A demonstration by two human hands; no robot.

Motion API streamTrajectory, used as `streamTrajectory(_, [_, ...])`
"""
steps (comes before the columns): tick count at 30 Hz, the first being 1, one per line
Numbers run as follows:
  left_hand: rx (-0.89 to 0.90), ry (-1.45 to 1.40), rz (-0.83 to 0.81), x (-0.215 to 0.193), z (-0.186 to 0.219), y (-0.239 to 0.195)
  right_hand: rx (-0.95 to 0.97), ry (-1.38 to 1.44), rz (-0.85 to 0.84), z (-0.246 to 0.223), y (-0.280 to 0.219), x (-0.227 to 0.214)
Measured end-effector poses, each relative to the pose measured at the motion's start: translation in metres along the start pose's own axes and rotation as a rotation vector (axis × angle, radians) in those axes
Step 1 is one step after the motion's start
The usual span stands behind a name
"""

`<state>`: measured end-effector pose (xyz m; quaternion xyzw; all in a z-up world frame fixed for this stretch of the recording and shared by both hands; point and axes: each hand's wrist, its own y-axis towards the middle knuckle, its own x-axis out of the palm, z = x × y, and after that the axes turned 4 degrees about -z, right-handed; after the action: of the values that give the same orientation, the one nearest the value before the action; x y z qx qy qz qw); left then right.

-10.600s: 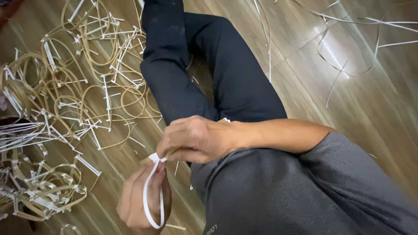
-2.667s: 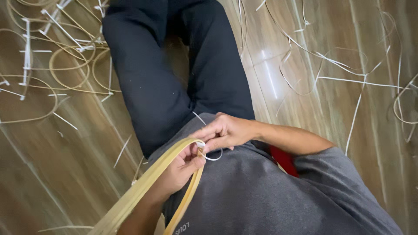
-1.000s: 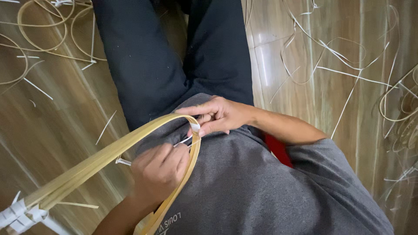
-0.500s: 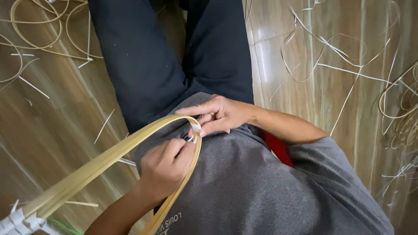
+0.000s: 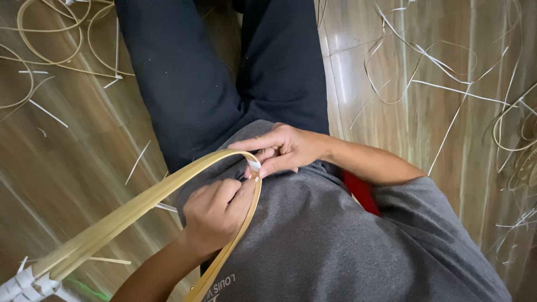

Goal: The person sits on the floor and assembles a bamboo frame by bundling thin bamboo strips together. They use white plastic zip ties to secure the strips, wrapping the ties around the bundle and tightening them by hand. The person uses scissors to cut the excess length of the zip ties after securing them.

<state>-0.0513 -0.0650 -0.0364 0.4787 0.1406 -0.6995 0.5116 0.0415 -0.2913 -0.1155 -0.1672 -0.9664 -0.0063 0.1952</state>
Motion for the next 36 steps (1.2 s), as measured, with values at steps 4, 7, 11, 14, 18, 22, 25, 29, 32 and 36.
streamTrajectory(4, [0.009,0.024,0.031,0.005,0.000,0.002,-0.005,-0.021,0.000,-0.001,-0.001,0.000])
streamTrajectory(7, [0.028,0.038,0.038,0.008,0.000,0.003,0.002,-0.018,0.009,-0.001,-0.002,0.000])
streamTrajectory(11, [0.057,0.053,0.026,0.008,-0.001,0.001,-0.020,-0.021,0.008,0.002,-0.001,0.000])
streamTrajectory(14, [0.048,0.032,0.067,0.011,0.000,0.003,-0.017,0.040,0.009,0.005,0.001,0.001])
streamTrajectory(18, [-0.037,0.001,0.051,0.011,0.003,0.006,-0.008,0.049,0.013,0.005,-0.002,0.002])
streamTrajectory(22, [-0.027,-0.048,0.048,0.007,0.001,0.006,-0.018,0.038,-0.003,0.007,-0.001,0.001])
streamTrajectory(25, [-0.069,-0.158,0.054,0.003,0.001,0.000,-0.031,0.057,-0.008,0.010,-0.001,0.001])
streamTrajectory(29, [-0.038,-0.161,0.014,0.002,0.001,-0.002,-0.057,0.074,-0.031,0.011,-0.002,-0.001])
streamTrajectory(32, [-0.022,-0.115,0.000,0.005,0.001,0.002,-0.094,0.053,-0.035,0.012,-0.003,-0.001])
streamTrajectory(36, [-0.028,-0.077,0.004,0.009,-0.002,0.012,-0.007,0.069,-0.001,0.010,-0.003,0.000])
